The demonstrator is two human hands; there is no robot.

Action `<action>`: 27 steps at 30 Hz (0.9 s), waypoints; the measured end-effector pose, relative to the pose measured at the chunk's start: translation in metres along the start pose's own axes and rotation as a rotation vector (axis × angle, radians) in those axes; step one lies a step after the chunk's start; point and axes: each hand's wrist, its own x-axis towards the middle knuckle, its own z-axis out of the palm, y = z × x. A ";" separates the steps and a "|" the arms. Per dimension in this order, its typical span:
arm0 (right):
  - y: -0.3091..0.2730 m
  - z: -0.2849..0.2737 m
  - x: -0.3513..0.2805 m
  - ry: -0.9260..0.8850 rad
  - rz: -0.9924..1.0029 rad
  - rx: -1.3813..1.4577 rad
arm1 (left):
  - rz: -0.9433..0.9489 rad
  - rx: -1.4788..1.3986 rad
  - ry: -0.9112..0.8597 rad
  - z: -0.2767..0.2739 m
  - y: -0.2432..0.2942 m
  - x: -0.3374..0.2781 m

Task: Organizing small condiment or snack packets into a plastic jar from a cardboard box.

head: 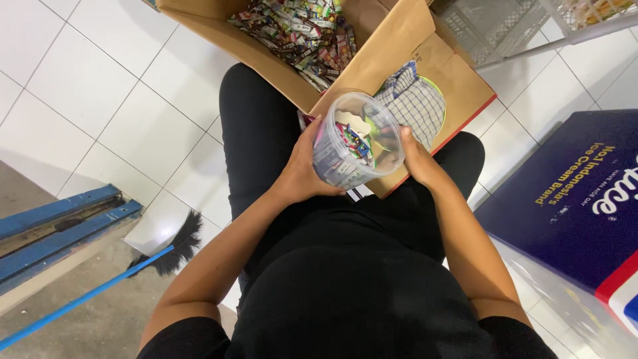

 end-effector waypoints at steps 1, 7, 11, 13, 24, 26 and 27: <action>0.000 -0.001 0.000 -0.002 -0.003 0.002 | 0.000 0.004 0.001 0.000 0.000 0.000; 0.007 -0.011 -0.004 -0.206 -0.084 0.162 | -0.022 -0.029 0.013 0.003 -0.001 -0.001; 0.004 -0.008 -0.012 -0.329 0.006 0.233 | -0.045 -0.024 0.019 0.005 0.000 -0.001; -0.003 -0.010 -0.019 -0.360 0.015 0.268 | -0.052 -0.015 0.019 0.003 0.002 -0.001; -0.099 -0.032 -0.032 0.461 -0.782 -0.732 | -0.078 0.046 0.005 0.003 0.011 0.004; -0.064 -0.028 -0.016 0.521 -0.732 -0.774 | -0.089 0.058 0.006 0.003 0.014 0.005; -0.047 -0.026 -0.007 0.579 -0.682 -0.815 | -0.103 0.070 0.009 0.003 0.016 0.006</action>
